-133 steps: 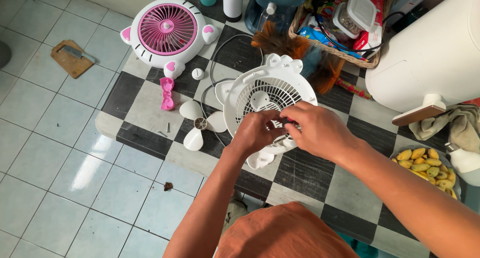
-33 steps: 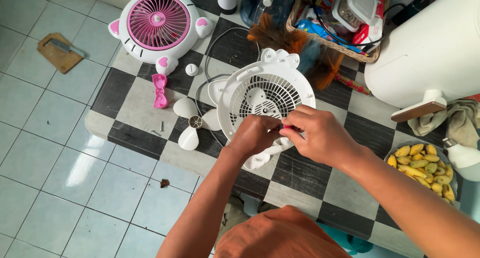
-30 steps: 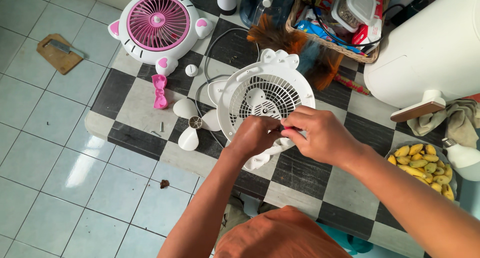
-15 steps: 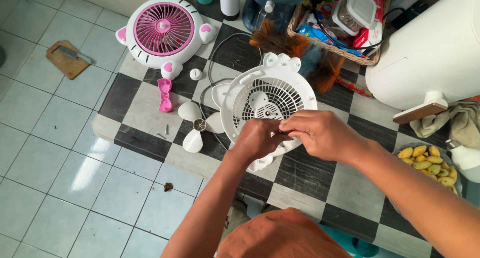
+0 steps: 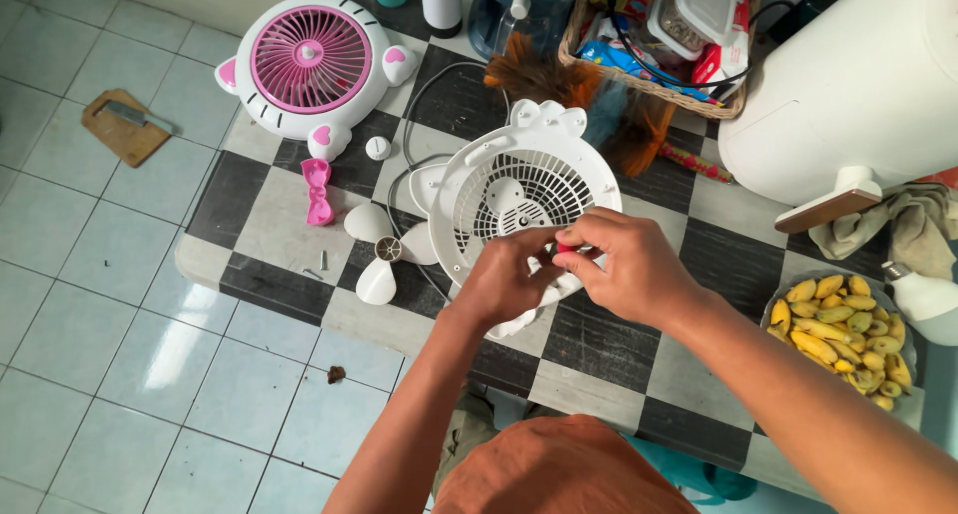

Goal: The person uses a screwdriver to remove screws from the front grille of a white cat-shaped electric fan. They repeatedly loosen and remove screws from the grille while holding the fan steady on a checkered table.

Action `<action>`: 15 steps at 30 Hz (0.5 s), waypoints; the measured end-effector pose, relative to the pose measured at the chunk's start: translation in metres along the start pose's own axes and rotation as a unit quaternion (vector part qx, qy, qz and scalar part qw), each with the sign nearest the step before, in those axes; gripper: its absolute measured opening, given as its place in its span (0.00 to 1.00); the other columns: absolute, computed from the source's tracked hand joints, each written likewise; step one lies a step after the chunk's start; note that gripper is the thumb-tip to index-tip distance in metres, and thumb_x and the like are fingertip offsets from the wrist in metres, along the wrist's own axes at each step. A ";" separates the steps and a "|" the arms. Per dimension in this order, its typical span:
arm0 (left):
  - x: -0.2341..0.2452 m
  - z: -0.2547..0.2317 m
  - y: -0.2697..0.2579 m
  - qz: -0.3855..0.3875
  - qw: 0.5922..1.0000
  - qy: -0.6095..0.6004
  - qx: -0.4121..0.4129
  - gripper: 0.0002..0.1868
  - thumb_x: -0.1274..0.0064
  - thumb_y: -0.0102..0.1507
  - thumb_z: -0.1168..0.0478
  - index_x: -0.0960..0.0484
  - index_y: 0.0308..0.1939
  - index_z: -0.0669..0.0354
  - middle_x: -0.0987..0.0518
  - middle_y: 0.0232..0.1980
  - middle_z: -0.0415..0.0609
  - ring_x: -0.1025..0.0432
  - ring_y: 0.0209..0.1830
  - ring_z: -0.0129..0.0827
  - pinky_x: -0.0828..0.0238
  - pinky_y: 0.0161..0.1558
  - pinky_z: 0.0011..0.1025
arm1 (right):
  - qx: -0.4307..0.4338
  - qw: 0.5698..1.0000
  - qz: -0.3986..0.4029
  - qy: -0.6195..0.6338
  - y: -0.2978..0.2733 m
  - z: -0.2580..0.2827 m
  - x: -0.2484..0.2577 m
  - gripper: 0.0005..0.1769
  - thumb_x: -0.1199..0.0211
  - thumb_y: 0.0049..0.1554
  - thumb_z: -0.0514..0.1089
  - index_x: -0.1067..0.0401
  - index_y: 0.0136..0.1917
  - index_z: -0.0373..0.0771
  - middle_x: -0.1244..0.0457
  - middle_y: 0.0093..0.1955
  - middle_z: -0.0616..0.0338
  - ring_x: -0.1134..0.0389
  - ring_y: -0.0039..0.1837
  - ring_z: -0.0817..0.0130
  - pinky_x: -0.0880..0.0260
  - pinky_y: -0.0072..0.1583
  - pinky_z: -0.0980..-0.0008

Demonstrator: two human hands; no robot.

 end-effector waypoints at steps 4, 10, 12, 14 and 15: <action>-0.002 0.010 0.000 0.001 0.998 0.035 0.060 0.11 0.36 0.59 0.64 0.15 0.44 0.61 0.14 0.37 0.50 0.21 0.30 0.34 0.25 0.36 0.31 | 0.017 1.000 0.020 0.002 0.002 0.005 0.000 0.11 0.30 0.52 0.35 0.24 0.49 0.33 0.29 0.47 0.51 0.25 0.47 0.58 0.26 0.46 0.65; 0.002 0.005 -0.001 -0.072 0.994 0.058 0.052 0.11 0.32 0.55 0.64 0.16 0.38 0.62 0.14 0.37 0.51 0.20 0.30 0.33 0.25 0.33 0.30 | -0.107 0.993 -0.042 0.001 -0.004 -0.007 -0.001 0.12 0.25 0.49 0.39 0.25 0.44 0.33 0.30 0.43 0.54 0.24 0.44 0.62 0.23 0.45 0.67; 0.004 0.004 0.000 -0.075 0.993 0.072 0.059 0.12 0.32 0.54 0.64 0.17 0.37 0.63 0.14 0.37 0.51 0.20 0.29 0.33 0.25 0.33 0.30 | -0.068 0.996 -0.057 -0.007 -0.006 -0.002 -0.003 0.10 0.27 0.52 0.38 0.25 0.45 0.33 0.31 0.43 0.53 0.25 0.43 0.61 0.24 0.44 0.68; 0.004 0.003 0.000 -0.035 0.996 0.055 0.056 0.15 0.33 0.54 0.64 0.16 0.43 0.61 0.14 0.38 0.50 0.21 0.29 0.32 0.25 0.34 0.31 | -0.044 0.997 -0.056 -0.007 -0.008 -0.002 -0.006 0.10 0.27 0.51 0.38 0.25 0.44 0.33 0.31 0.42 0.53 0.26 0.44 0.59 0.25 0.45 0.67; 0.003 0.002 0.000 -0.015 0.997 0.046 0.055 0.17 0.34 0.55 0.63 0.16 0.46 0.60 0.14 0.39 0.50 0.21 0.29 0.31 0.25 0.34 0.31 | -0.032 0.998 -0.056 -0.008 -0.009 -0.002 -0.006 0.10 0.27 0.51 0.37 0.25 0.44 0.32 0.31 0.42 0.52 0.26 0.44 0.59 0.26 0.45 0.66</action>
Point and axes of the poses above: each hand's wrist, its own y-axis towards the middle knuckle, its own x-axis out of the back of the hand, z = x × y, the point moved 8 cm from there along y, towards the middle knuckle
